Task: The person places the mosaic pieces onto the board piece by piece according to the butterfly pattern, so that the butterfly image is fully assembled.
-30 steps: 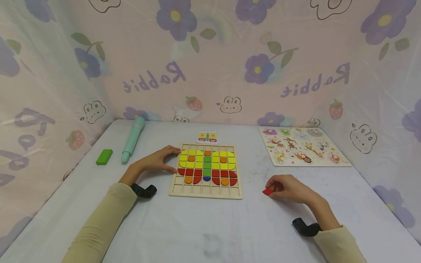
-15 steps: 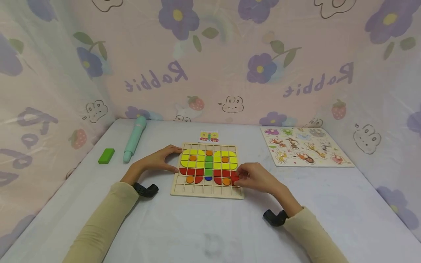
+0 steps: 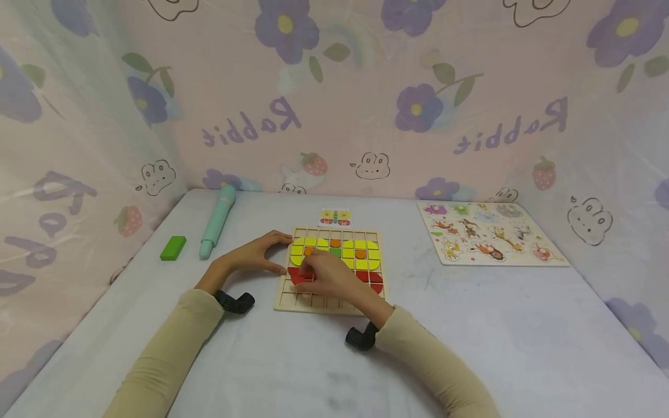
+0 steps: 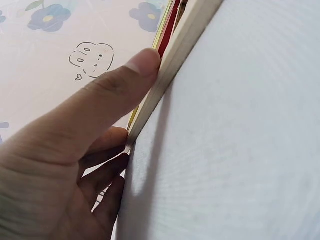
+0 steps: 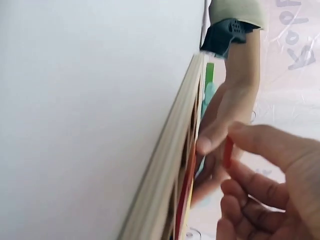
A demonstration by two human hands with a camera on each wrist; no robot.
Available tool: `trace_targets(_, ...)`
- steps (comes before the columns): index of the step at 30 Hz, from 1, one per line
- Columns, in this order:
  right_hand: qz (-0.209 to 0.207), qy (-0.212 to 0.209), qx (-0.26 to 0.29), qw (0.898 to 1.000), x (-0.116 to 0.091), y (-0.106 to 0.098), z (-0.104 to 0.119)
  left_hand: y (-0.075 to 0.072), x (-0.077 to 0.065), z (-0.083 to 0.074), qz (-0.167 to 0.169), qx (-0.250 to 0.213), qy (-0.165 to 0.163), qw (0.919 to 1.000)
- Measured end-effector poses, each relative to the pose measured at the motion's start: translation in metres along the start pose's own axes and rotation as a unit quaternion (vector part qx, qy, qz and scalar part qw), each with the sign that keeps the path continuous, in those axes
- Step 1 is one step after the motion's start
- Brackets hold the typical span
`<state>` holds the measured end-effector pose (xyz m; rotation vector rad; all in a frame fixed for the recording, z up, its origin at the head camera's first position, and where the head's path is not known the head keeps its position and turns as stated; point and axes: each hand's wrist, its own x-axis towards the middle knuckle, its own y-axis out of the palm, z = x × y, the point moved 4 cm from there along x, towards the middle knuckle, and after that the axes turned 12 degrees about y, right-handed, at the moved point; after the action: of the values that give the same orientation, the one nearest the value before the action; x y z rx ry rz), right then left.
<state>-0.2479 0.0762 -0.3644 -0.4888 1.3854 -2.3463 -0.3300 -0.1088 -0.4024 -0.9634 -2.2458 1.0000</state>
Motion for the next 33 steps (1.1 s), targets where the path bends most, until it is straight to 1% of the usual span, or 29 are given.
trace_targets(3, 0.001, 0.001, -0.007, 1.000, 0.007, 0.007, 0.004, 0.000, 0.000, 0.000, 0.001, 0.000, 0.006, 1.0000)
trace_targets(8, 0.008, 0.010, -0.005, 1.000, 0.015, 0.015, 0.003, 0.000, 0.000, 0.000, 0.003, 0.000, 0.010, 0.9999)
trace_targets(15, 0.029, 0.022, 0.005, 0.999, 0.018, 0.020, 0.000, 0.000, 0.000, 0.000, 0.001, 0.003, 0.013, 0.9999)
trace_targets(19, 0.030, 0.027, 0.007, 0.999, 0.018, 0.021, 0.000, -0.001, 0.001, 0.000, 0.000, 0.002, 0.015, 0.9999)
trace_targets(23, 0.025, 0.012, 0.018, 0.999, 0.018, 0.021, 0.001, -0.001, 0.001, 0.000, -0.001, 0.000, 0.016, 0.9999)
trace_targets(28, 0.037, -0.018, 0.038, 0.998, 0.019, 0.022, 0.004, -0.001, 0.001, -0.001, 0.001, 0.002, 0.016, 0.9999)
trace_targets(33, 0.039, -0.031, 0.036, 0.998, 0.020, 0.024, 0.005, 0.000, 0.001, -0.001, 0.001, 0.005, 0.014, 0.9999)
